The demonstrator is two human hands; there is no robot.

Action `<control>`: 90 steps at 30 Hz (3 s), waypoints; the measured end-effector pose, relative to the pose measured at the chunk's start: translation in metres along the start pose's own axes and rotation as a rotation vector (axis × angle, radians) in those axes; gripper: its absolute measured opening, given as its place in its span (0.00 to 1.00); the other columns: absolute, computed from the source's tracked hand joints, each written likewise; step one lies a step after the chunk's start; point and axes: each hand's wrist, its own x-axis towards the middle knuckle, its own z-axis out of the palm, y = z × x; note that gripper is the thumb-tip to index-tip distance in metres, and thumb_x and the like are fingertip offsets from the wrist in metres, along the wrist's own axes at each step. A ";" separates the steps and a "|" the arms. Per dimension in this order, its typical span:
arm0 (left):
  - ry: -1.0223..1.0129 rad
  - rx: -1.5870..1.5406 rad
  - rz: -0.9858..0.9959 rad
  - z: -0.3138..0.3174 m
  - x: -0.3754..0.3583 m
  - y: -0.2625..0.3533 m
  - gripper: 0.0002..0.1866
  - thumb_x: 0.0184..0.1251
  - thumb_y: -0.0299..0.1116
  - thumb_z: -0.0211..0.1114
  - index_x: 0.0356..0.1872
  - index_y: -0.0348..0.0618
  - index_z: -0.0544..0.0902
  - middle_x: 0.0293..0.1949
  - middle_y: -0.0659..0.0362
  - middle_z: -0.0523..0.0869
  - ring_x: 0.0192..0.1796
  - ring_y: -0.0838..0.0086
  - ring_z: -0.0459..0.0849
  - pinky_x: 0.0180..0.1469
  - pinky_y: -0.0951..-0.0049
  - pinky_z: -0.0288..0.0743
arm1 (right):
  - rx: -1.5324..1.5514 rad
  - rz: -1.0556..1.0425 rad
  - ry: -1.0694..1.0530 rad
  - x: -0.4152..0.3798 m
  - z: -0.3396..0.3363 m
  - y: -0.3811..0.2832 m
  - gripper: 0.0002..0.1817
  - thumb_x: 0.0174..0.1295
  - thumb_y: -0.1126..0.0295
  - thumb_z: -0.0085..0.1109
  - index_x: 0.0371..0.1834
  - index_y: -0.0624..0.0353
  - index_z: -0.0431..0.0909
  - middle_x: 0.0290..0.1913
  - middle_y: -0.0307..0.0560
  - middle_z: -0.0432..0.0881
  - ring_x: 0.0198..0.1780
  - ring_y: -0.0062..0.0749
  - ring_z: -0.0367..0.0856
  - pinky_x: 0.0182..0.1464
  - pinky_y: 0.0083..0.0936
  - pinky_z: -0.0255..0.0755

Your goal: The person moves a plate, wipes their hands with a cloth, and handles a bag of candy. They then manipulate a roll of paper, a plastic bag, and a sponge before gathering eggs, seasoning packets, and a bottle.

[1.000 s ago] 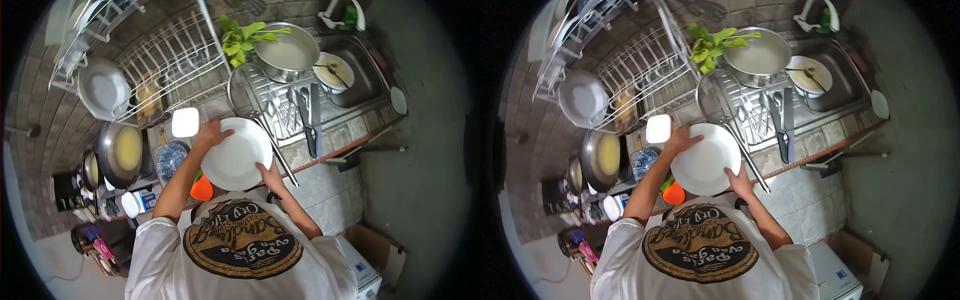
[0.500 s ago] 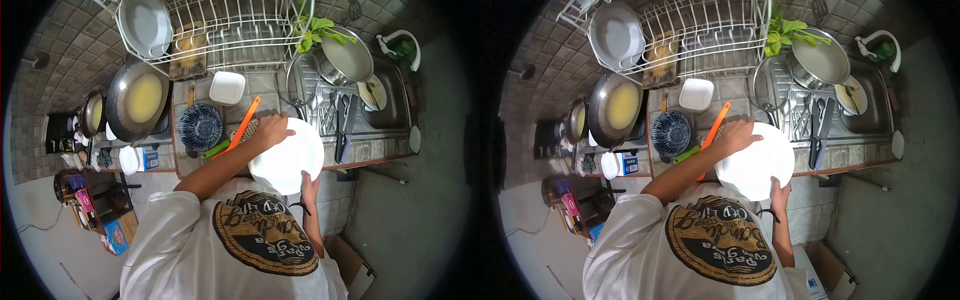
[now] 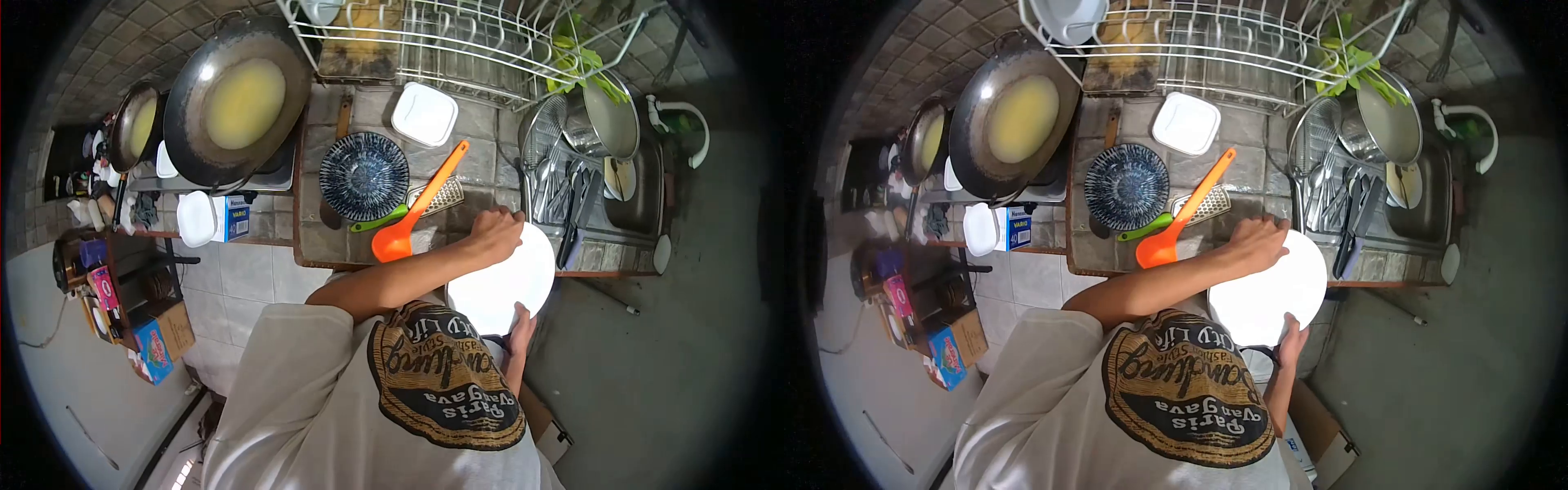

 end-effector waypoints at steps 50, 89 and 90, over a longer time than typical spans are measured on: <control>0.257 -0.032 -0.118 -0.097 -0.030 -0.053 0.27 0.55 0.53 0.56 0.50 0.44 0.70 0.49 0.52 0.72 0.51 0.58 0.73 0.51 0.62 0.67 | -0.372 -0.341 -0.398 0.088 0.070 -0.047 0.26 0.56 0.64 0.54 0.52 0.72 0.64 0.44 0.56 0.76 0.47 0.37 0.74 0.50 0.27 0.65; 0.798 -0.515 -0.242 -0.092 -0.203 -0.142 0.13 0.56 0.41 0.60 0.34 0.41 0.76 0.34 0.53 0.79 0.38 0.60 0.79 0.38 0.67 0.72 | -1.248 -0.867 -0.399 0.003 0.143 -0.075 0.29 0.53 0.56 0.56 0.54 0.61 0.64 0.57 0.68 0.61 0.56 0.59 0.63 0.55 0.39 0.62; 0.813 -0.535 -0.274 -0.088 -0.215 -0.148 0.13 0.56 0.41 0.60 0.34 0.41 0.76 0.34 0.53 0.79 0.38 0.60 0.79 0.38 0.67 0.72 | -1.279 -0.870 -0.425 0.008 0.145 -0.074 0.29 0.53 0.56 0.56 0.54 0.61 0.64 0.57 0.68 0.61 0.56 0.59 0.63 0.55 0.39 0.62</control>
